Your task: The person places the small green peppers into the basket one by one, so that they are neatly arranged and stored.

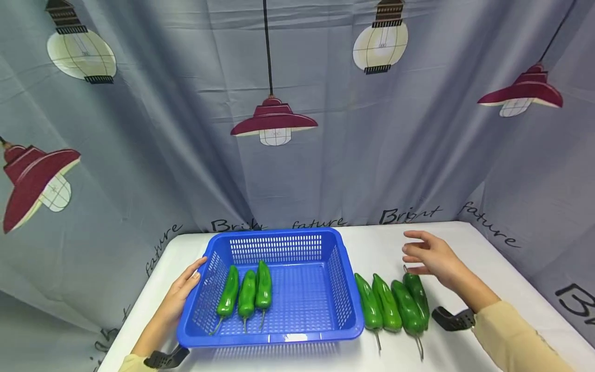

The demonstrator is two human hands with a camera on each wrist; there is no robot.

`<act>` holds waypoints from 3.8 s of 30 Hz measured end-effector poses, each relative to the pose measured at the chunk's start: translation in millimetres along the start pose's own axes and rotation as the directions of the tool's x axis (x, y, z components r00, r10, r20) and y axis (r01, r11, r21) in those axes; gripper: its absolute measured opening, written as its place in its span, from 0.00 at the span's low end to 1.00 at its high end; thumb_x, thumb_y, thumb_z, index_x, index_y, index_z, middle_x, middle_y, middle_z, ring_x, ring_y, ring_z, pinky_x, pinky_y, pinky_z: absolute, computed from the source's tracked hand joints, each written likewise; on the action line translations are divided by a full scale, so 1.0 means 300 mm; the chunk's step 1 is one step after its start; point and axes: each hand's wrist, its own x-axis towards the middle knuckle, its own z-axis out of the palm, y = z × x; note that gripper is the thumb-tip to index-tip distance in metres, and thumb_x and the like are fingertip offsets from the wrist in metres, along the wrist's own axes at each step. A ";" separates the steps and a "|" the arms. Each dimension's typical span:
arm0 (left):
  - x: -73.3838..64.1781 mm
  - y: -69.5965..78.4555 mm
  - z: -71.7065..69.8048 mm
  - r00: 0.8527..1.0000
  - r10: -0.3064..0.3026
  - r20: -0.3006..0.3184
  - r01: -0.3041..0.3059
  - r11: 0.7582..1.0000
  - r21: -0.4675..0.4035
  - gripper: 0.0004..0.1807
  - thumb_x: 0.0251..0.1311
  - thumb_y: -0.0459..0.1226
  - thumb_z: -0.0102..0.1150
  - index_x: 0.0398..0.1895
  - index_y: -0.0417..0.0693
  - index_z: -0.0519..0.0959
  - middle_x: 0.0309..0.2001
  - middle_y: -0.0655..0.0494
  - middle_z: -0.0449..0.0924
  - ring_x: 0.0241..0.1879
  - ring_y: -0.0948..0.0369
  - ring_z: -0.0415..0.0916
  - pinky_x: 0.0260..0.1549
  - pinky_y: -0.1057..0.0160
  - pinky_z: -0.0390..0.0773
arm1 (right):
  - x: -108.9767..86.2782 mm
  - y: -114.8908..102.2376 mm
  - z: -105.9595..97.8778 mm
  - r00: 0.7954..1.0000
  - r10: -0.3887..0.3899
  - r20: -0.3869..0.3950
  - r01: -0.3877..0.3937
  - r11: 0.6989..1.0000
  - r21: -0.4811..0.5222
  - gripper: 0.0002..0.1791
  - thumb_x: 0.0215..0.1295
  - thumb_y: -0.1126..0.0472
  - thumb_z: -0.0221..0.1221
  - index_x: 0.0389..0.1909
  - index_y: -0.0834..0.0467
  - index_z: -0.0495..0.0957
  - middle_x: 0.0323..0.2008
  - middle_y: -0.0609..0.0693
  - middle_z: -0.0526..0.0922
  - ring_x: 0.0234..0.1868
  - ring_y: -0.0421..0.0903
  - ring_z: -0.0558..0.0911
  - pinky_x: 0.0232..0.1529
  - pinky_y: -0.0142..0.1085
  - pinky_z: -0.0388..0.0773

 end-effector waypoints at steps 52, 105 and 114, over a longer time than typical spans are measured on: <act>-0.007 -0.025 0.004 1.000 0.026 0.007 -0.026 0.999 0.027 0.28 0.82 0.44 0.38 0.79 0.46 0.57 0.79 0.36 0.55 0.55 0.72 0.76 0.52 0.65 0.83 | -0.004 0.317 0.004 0.976 0.217 0.003 -0.211 0.954 -0.212 0.41 0.77 0.54 0.54 0.75 0.74 0.47 0.64 0.85 0.61 0.47 0.51 0.83 0.42 0.46 0.89; -0.005 -0.041 0.020 1.000 0.014 -0.012 -0.015 1.000 -0.022 0.27 0.81 0.41 0.39 0.79 0.45 0.58 0.77 0.36 0.58 0.53 0.67 0.78 0.50 0.65 0.84 | 0.005 0.311 -0.011 0.990 0.143 0.012 -0.133 0.945 -0.297 0.35 0.76 0.59 0.54 0.74 0.72 0.52 0.61 0.85 0.65 0.46 0.54 0.84 0.37 0.45 0.88; -0.010 -0.012 0.006 0.999 0.024 0.026 -0.024 0.999 0.024 0.29 0.82 0.44 0.37 0.79 0.45 0.55 0.79 0.36 0.53 0.54 0.74 0.77 0.51 0.66 0.84 | -0.004 0.274 -0.028 0.991 0.131 0.005 -0.125 0.959 -0.253 0.35 0.78 0.59 0.51 0.76 0.71 0.50 0.63 0.84 0.65 0.43 0.47 0.83 0.37 0.44 0.88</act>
